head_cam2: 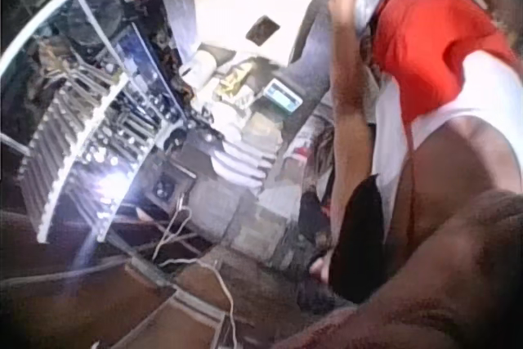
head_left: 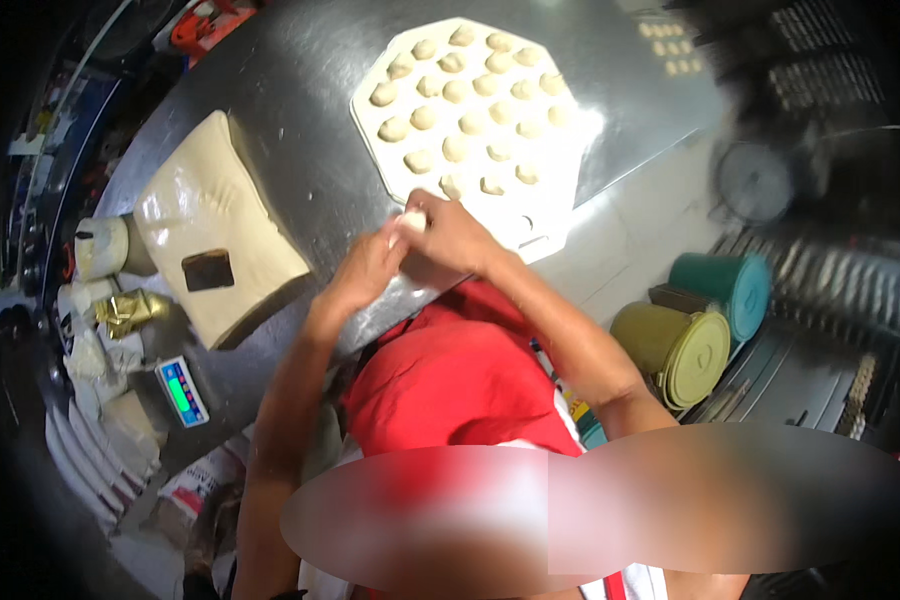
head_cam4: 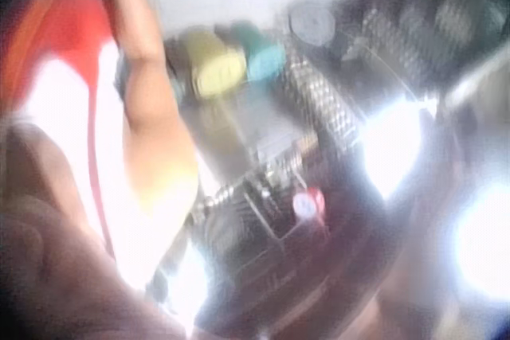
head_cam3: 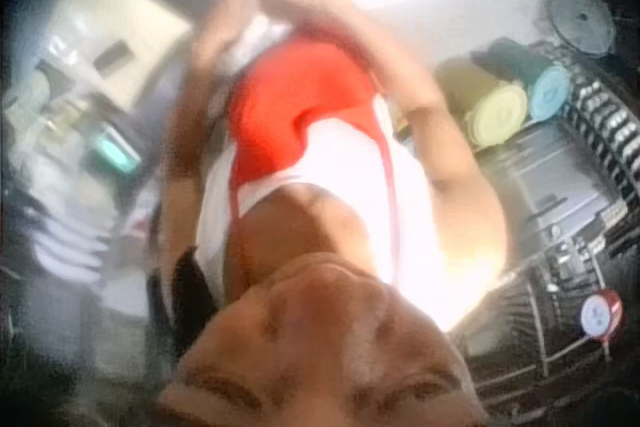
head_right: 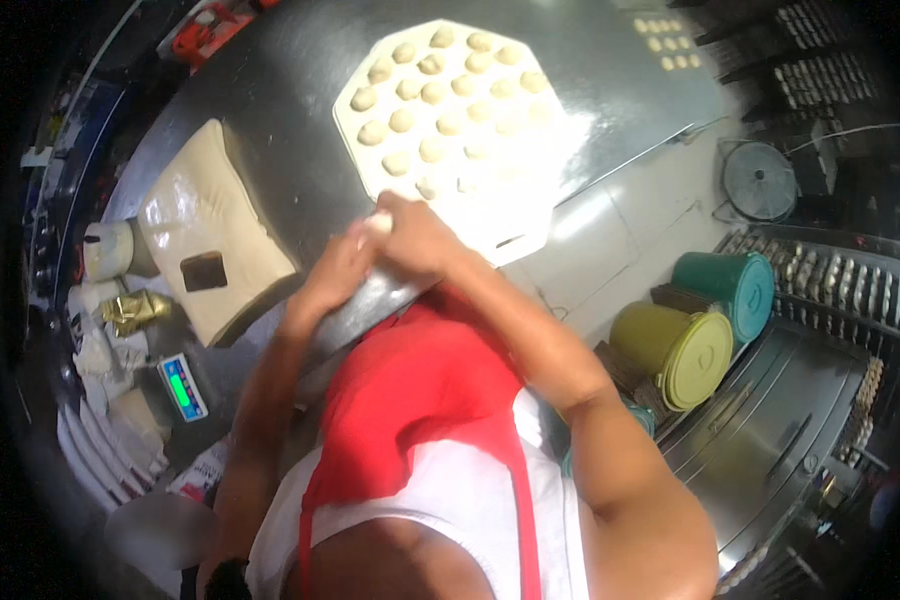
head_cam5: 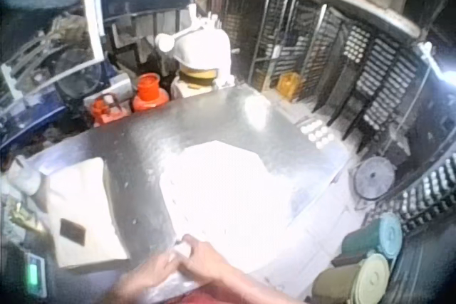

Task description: The person prepares dough by smoothing it on a metal counter, cutting it into strips with a bench scraper, and placing small portions onto a round dough divider plate.

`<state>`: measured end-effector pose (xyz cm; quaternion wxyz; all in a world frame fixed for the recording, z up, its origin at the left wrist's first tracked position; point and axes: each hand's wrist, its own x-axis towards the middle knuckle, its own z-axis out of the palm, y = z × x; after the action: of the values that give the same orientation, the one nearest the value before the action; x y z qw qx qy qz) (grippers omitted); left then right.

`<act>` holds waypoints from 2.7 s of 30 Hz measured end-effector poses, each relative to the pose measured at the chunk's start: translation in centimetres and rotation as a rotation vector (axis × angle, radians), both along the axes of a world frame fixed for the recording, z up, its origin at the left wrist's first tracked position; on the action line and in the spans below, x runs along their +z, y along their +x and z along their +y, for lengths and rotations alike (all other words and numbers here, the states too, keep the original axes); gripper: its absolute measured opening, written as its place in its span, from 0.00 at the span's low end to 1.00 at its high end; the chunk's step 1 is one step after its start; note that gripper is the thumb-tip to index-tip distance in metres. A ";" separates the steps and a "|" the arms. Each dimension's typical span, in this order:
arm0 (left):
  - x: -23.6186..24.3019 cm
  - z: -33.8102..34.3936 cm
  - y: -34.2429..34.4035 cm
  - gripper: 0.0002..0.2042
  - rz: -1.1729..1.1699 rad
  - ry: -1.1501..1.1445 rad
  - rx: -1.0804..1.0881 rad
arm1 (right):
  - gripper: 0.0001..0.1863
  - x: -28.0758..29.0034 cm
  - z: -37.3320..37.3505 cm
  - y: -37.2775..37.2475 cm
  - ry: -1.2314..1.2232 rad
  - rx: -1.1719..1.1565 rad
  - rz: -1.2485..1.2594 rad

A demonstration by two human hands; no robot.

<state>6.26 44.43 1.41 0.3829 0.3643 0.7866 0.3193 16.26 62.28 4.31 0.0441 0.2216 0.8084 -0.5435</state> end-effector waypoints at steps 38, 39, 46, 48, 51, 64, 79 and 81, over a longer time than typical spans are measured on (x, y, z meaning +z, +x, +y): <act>-6.4 -5.2 -4.5 0.14 -0.080 -0.150 0.649 | 0.19 -9.9 18.6 14.3 0.459 -0.626 -0.042; -7.8 -6.5 -5.3 0.15 -0.068 -0.137 0.660 | 0.22 -10.1 17.5 15.9 0.442 -0.665 -0.087; -12.0 -11.7 -5.8 0.19 0.225 -0.166 0.501 | 0.21 -13.6 7.5 18.7 -0.052 -0.884 -0.189; -11.8 -11.6 -5.8 0.18 0.178 -0.137 0.503 | 0.18 -15.1 8.0 18.4 -0.214 -1.059 -0.078; -11.2 -10.1 -5.5 0.17 0.118 -0.084 0.482 | 0.14 -18.2 11.0 21.2 0.215 -0.938 -0.268; -10.7 -11.5 -5.4 0.17 0.235 -0.082 0.579 | 0.08 -14.3 9.8 18.7 0.094 -0.924 -0.222; -8.6 -6.1 -7.4 0.17 0.060 -0.451 0.540 | 0.10 -11.8 28.2 -5.4 -0.465 -0.670 0.102; -9.5 -7.0 -7.0 0.18 0.067 -0.380 0.600 | 0.07 -10.4 30.0 -11.1 -0.510 -0.742 0.167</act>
<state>-0.71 37.40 -8.07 0.3071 0.0497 0.9160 0.2533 5.14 92.29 -6.11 -0.1657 0.4338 0.5154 -0.7202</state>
